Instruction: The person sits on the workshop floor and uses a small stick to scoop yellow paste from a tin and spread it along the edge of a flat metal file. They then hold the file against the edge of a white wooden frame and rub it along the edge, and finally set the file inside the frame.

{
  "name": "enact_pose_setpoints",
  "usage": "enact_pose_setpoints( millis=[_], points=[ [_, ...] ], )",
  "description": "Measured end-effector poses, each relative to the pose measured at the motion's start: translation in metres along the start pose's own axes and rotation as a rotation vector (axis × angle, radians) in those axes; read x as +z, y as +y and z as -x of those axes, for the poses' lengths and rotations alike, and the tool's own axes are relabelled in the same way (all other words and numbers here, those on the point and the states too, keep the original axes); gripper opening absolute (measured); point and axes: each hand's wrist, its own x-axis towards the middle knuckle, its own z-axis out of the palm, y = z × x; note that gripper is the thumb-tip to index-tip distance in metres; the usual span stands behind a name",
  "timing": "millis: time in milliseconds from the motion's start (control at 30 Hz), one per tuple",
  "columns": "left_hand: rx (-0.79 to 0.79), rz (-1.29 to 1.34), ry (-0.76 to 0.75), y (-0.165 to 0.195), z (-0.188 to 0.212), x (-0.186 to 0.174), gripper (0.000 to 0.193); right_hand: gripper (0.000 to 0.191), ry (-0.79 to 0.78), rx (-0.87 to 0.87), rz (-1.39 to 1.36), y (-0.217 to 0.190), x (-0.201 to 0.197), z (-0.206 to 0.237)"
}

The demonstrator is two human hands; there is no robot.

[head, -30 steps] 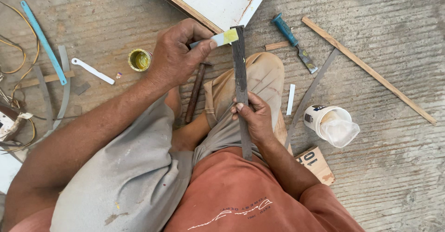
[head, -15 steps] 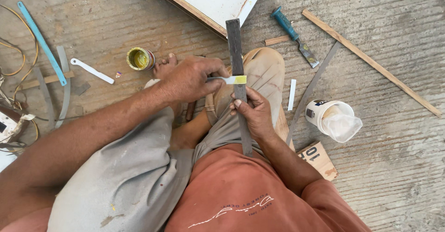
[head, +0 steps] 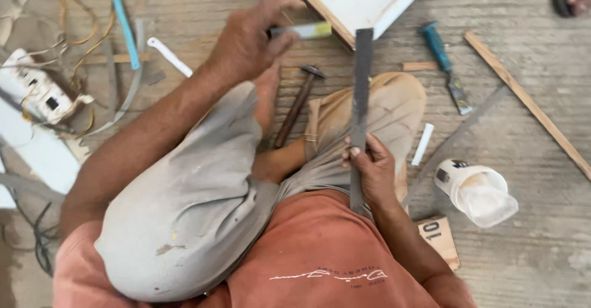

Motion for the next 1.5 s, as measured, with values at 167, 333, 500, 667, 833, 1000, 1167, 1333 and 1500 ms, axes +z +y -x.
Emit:
enact_pose_setpoints(
  millis=[167, 333, 500, 667, 833, 1000, 1167, 1333, 1500],
  points=[
    [-0.282, -0.212, 0.197, -0.124, 0.059, -0.044, 0.01, 0.041, -0.081, 0.094, 0.049, 0.011, 0.003, -0.004],
    [-0.198, -0.577, 0.129, -0.206, 0.106, -0.004, 0.017, 0.041, -0.077, 0.095, 0.031, 0.013, 0.007, -0.026],
    [-0.209, -0.735, -0.001, -0.235, 0.099, 0.028, 0.011, 0.037, -0.06, 0.06, 0.037, 0.014, 0.017, -0.038],
    [-0.255, -0.802, -0.167, -0.245, 0.096, 0.04, 0.011, 0.036, -0.054, 0.072, 0.042, 0.012, 0.021, -0.041],
    [-0.436, -0.526, -0.137, -0.248, 0.09, 0.039, 0.012, 0.04, -0.065, 0.083, 0.087, 0.012, 0.025, -0.043],
    [-0.552, -0.457, -0.083, -0.247, 0.09, 0.036, 0.015, 0.043, -0.102, 0.076, 0.109, 0.01, 0.032, -0.043],
    [-0.522, -0.437, -0.009, -0.245, 0.097, 0.039, 0.012, 0.041, -0.115, 0.066, 0.124, 0.006, 0.035, -0.036],
    [-0.533, -0.438, 0.008, -0.242, 0.096, 0.044, 0.01, 0.042, -0.121, 0.066, 0.112, 0.006, 0.035, -0.031],
    [-0.54, -0.399, 0.025, -0.244, 0.098, 0.05, 0.008, 0.042, -0.082, 0.073, 0.116, 0.009, 0.034, -0.035]
  ],
)
